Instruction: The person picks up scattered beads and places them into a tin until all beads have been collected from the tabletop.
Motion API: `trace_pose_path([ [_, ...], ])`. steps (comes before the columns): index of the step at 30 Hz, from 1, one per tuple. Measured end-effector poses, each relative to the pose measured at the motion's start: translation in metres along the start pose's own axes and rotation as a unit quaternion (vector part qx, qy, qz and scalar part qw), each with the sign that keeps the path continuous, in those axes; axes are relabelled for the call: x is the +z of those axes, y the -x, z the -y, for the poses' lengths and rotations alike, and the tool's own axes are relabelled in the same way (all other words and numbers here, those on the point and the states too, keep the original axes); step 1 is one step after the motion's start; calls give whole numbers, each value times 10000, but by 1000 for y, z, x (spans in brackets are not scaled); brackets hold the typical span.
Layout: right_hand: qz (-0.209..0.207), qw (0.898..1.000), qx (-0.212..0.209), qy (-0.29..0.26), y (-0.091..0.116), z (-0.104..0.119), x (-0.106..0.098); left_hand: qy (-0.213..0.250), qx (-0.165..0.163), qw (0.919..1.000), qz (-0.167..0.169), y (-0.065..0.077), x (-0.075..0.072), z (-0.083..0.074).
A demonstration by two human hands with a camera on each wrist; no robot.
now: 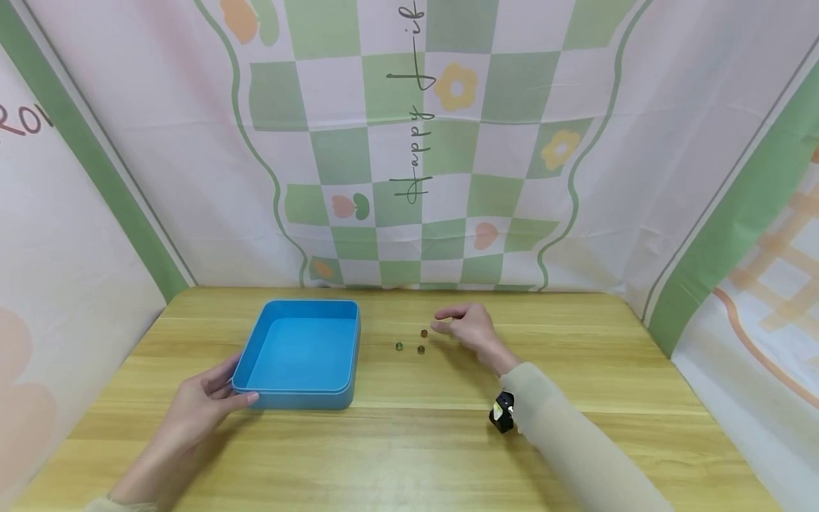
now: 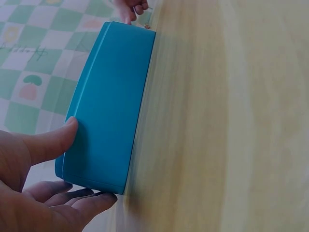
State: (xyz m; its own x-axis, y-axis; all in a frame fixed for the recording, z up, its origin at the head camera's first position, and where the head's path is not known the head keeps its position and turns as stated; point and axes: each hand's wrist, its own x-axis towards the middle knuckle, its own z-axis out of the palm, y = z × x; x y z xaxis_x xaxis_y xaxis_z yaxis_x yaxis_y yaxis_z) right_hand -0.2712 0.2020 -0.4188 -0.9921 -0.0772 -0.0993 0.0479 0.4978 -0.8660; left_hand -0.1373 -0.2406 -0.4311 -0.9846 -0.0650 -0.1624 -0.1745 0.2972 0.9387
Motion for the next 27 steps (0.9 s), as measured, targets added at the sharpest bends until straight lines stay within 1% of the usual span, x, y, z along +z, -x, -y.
trace_pose_path([
  [12,82,9988,190,438,-1,-10,-12,-127,82,9999,-35,0,0,-1],
  [27,87,9974,199,686,-6,-13,-10,-159,71,9998,-62,1,0,-1],
])
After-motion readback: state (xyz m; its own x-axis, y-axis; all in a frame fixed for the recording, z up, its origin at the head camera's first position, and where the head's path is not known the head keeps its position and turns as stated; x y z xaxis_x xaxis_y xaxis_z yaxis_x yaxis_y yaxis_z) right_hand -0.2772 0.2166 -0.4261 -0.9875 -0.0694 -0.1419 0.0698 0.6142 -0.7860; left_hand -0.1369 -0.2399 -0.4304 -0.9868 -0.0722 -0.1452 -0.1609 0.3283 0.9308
